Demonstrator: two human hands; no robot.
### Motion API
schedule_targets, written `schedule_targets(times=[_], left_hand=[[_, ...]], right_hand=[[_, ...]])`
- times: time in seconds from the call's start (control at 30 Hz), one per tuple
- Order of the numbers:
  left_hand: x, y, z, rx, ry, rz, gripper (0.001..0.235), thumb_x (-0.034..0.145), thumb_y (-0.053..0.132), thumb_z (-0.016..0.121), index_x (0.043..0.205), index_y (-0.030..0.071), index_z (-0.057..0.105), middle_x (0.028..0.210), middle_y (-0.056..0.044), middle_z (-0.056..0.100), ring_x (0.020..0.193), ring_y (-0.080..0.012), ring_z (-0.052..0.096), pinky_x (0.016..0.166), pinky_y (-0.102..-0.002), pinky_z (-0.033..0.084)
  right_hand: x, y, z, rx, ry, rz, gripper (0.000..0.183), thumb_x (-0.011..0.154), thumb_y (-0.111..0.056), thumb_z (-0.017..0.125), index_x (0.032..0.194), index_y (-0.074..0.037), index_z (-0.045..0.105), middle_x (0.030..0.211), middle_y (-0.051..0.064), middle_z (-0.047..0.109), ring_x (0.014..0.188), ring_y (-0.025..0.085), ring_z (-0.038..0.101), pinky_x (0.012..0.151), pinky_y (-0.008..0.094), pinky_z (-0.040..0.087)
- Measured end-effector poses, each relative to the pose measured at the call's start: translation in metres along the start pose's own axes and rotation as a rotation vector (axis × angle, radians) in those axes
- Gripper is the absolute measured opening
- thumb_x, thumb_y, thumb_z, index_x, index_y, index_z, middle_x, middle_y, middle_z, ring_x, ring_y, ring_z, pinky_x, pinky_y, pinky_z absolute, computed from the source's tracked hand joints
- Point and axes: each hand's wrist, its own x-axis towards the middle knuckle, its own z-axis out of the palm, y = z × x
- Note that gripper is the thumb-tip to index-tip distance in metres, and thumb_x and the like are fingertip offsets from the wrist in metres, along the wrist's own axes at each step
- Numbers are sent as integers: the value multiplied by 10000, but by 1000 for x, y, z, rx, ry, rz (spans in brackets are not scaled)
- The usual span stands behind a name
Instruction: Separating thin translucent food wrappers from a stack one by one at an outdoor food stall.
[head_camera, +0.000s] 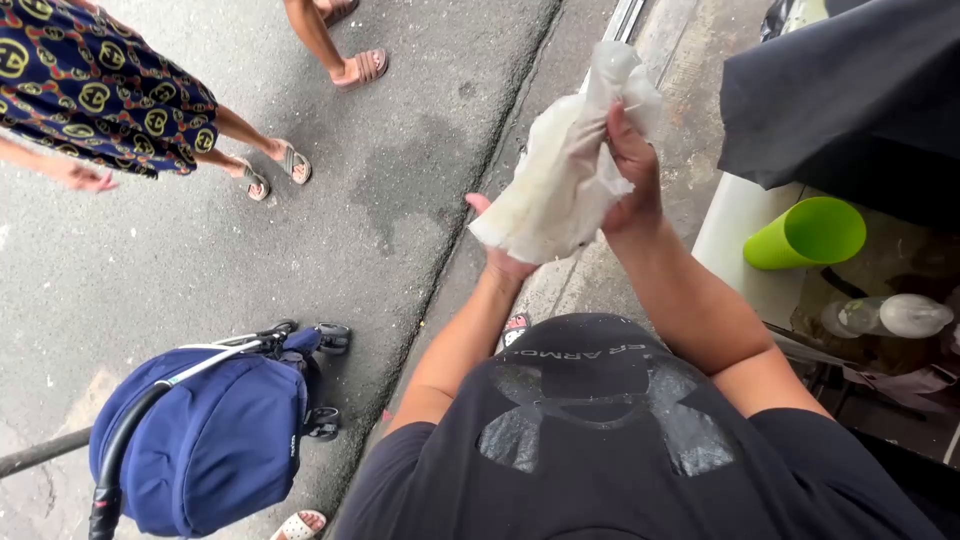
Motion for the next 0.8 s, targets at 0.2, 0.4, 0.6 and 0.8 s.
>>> schedule_targets(times=[0.2,0.4,0.6,0.8], left_hand=[[-8,-3,-29,-264,-269,96,1140,778,885,547,1585,92,397,1584,-157,456,1485,-354,389,1240,-560,290],[-3,-21,-37,37,-215,245,1181,710,993,445,1552,165,436,1567,-121,480,1431,-339,454,1240,-562,294],[4,-55,-39,103,-217,397,1117,845,895,327,1627,100,264,1626,-140,378,1472,-334,388,1263,-559,243],[0,-47,-27,-53,42,356,749,1042,676,474,1573,148,439,1516,-96,537,1359,-284,548,1184,-492,385]], right_hand=[[0,10,19,-414,215,-314,275,999,-263,655,1205,-83,681,957,59,712,924,210,709,866,393,590],[12,23,-25,-446,151,-611,316,1065,-187,650,1354,-81,579,1256,160,678,1202,311,676,1097,545,530],[18,18,-66,-567,90,-727,312,1090,-209,630,1388,-129,586,1327,113,663,1239,262,629,1110,502,512],[8,19,-80,-639,33,-780,342,1144,-165,591,1466,-129,483,1400,125,591,1323,310,578,1148,533,472]])
